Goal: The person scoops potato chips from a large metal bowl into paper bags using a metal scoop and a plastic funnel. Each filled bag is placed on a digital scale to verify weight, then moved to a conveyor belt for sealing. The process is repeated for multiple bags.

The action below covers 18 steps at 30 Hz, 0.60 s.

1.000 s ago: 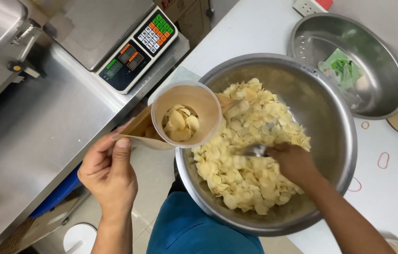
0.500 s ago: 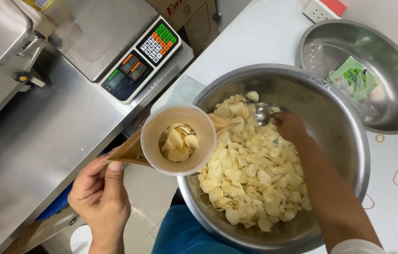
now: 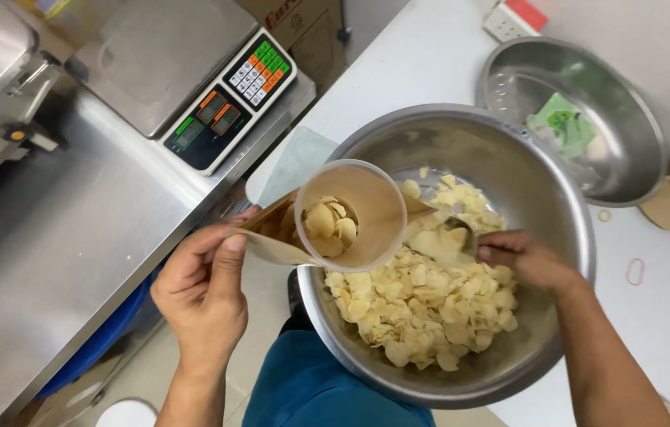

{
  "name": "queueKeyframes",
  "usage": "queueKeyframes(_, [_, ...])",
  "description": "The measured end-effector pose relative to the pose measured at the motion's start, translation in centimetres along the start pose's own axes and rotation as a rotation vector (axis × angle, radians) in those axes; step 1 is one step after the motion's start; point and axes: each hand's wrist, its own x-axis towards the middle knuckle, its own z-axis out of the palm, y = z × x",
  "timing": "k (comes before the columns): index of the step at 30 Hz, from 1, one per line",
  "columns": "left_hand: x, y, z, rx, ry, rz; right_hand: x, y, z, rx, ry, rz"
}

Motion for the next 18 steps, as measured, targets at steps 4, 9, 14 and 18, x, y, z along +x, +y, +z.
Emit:
queueKeyframes(4, [0.9, -1.0, 0.3, -0.05, -0.164, -0.002, -8.7, -1.2, -3.8, 0.03, 0.25, 0.114])
queueKeyframes(9, [2.1, -1.1, 1.2, -0.093, -0.315, -0.016, -17.2, -3.7, -8.0, 0.033, 0.578, -0.055])
queueKeyframes(14, [2.3, -1.4, 2.8, -0.07, -0.463, 0.099, -20.0, -16.1, -6.3, -0.536, 0.643, -0.188])
queueKeyframes(18, [2.0, -2.0, 3.3, -0.092, -0.481, 0.076, -19.6, -25.5, -0.9, -1.244, 0.536, 0.001])
